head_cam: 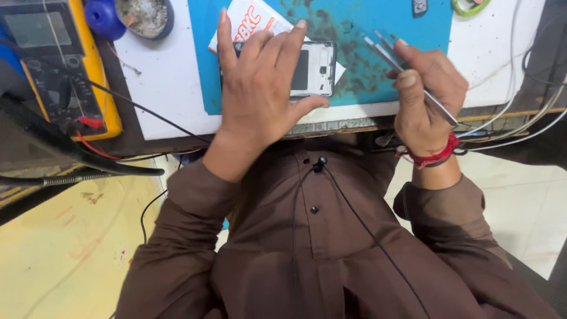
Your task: The person uses a metal prying tool to separate the screen from the phone frame, then applies heat with a blue hot air gun to soften adhesive. They continue prying and wiping the frame edges with a cloth to remove residue.
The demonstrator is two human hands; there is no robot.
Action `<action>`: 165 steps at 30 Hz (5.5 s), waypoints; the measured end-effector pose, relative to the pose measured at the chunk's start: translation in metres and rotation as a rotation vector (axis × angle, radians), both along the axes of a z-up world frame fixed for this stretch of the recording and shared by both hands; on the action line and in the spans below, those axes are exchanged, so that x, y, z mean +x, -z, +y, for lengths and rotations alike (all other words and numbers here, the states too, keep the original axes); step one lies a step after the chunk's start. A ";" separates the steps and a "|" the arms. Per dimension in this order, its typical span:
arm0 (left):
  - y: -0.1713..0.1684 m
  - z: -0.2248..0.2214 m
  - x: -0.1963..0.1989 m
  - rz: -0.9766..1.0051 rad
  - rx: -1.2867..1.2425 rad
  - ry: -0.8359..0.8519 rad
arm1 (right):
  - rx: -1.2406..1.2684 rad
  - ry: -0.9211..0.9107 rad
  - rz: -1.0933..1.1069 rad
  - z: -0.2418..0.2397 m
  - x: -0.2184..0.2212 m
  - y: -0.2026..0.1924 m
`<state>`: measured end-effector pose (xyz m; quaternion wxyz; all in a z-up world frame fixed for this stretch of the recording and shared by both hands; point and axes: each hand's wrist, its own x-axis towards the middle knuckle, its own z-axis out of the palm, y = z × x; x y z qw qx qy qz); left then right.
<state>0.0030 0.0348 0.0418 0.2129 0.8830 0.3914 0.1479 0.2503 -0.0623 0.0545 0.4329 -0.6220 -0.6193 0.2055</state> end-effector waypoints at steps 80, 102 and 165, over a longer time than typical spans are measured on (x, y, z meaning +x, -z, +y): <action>0.005 -0.036 0.014 0.051 0.109 -0.173 | 0.049 0.008 -0.112 0.028 -0.059 0.035; 0.006 -0.034 0.012 0.015 0.106 -0.159 | 0.079 -0.047 -0.179 0.032 -0.061 0.034; 0.025 -0.055 -0.002 -0.438 0.169 0.095 | 0.128 0.110 0.085 0.008 0.026 0.056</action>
